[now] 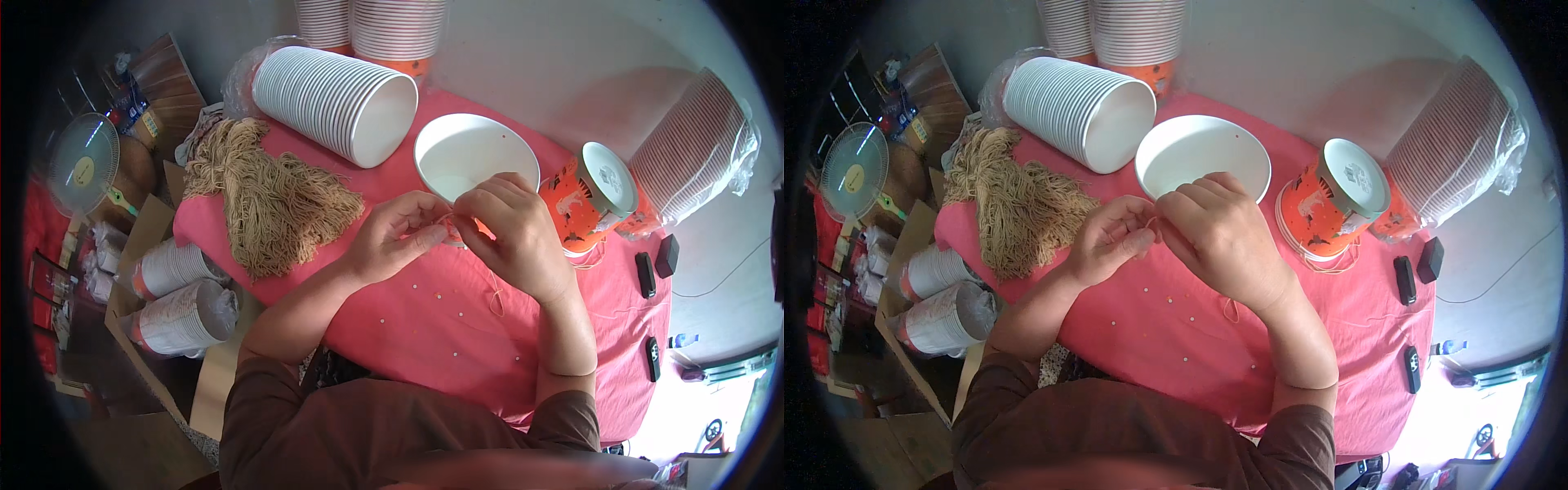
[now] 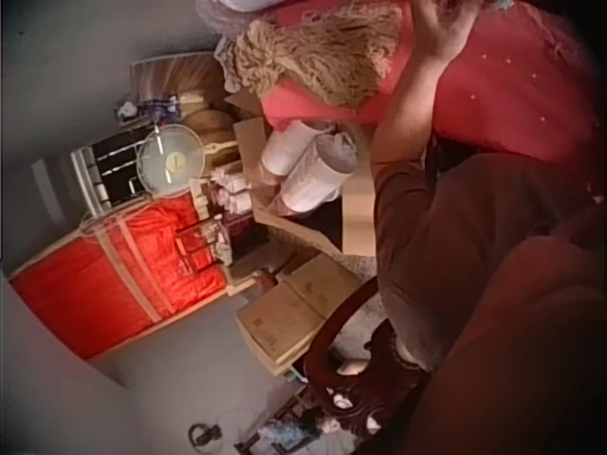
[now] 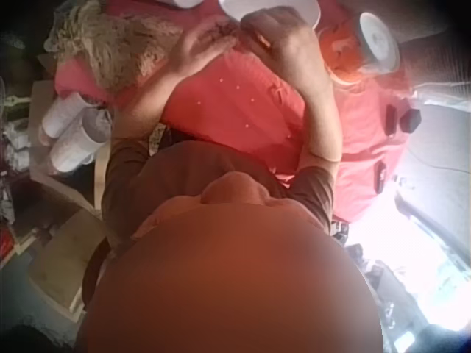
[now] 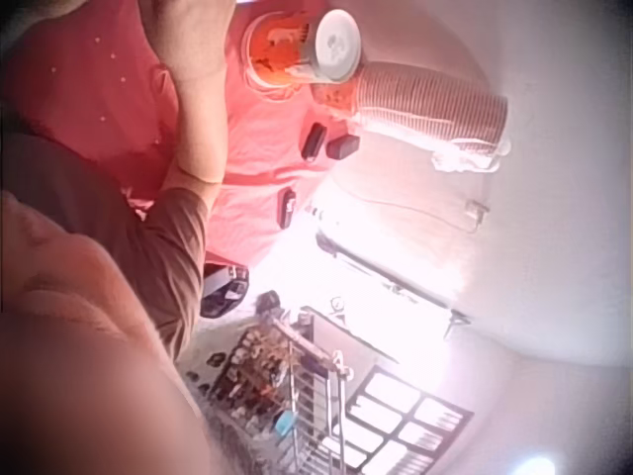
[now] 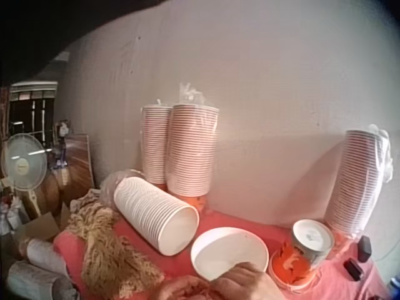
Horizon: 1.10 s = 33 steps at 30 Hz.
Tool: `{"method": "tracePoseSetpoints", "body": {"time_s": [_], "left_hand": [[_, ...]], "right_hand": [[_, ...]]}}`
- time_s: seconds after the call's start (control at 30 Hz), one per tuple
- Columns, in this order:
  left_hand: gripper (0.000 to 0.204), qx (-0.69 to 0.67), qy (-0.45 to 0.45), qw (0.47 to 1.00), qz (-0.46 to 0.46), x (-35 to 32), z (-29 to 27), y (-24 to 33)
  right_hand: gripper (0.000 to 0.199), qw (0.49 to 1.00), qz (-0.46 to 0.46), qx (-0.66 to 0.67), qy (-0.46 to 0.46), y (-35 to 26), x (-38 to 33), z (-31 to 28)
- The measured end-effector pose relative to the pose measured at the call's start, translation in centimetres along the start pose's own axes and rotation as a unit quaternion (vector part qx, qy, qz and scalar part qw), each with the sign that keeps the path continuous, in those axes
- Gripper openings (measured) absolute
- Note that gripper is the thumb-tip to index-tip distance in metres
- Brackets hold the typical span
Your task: Attaching rope handles to paper buckets by threading them through holes and tying knots.
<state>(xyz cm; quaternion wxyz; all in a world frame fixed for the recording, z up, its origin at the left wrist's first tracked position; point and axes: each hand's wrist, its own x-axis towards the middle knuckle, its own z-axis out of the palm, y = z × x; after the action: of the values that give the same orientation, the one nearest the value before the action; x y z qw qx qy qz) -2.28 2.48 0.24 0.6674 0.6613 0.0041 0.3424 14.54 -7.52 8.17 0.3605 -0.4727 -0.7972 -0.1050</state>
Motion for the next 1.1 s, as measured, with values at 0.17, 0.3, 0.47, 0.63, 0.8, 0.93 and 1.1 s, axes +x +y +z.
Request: {"method": "tracePoseSetpoints", "body": {"time_s": [0.17,0.3,0.47,0.63,0.8,0.93,1.1], "left_hand": [[0.018,0.023,0.007,1.0,-0.011,-0.2,-0.3,-0.4],[0.014,0.056,0.01,0.998,-0.01,-0.2,-0.3,-0.4],[0.014,0.073,0.03,0.997,0.005,-0.1,-0.4,-0.6],[0.009,0.074,0.056,0.995,0.026,0.1,0.0,-0.6],[0.007,0.112,0.075,0.991,0.011,0.0,-0.2,-0.8],[0.006,0.115,0.09,0.989,0.014,0.2,-0.1,-0.9],[0.007,0.135,0.1,0.985,0.033,0.1,-0.4,-1.0]], "right_hand": [[0.018,0.998,0.009,-0.015,-0.056,-0.2,0.0,0.0],[0.019,0.998,0.002,-0.014,-0.058,-0.2,0.0,0.1],[0.017,0.998,-0.016,-0.031,-0.045,0.1,-0.1,0.1],[0.017,0.998,0.024,-0.046,-0.041,0.2,-0.2,-0.8],[0.017,0.988,0.089,-0.116,-0.057,0.8,-0.6,-1.0],[0.015,0.986,0.074,-0.129,-0.076,0.9,-0.9,-0.8],[0.016,0.992,0.058,-0.092,-0.064,0.7,-0.7,-0.7]]}}
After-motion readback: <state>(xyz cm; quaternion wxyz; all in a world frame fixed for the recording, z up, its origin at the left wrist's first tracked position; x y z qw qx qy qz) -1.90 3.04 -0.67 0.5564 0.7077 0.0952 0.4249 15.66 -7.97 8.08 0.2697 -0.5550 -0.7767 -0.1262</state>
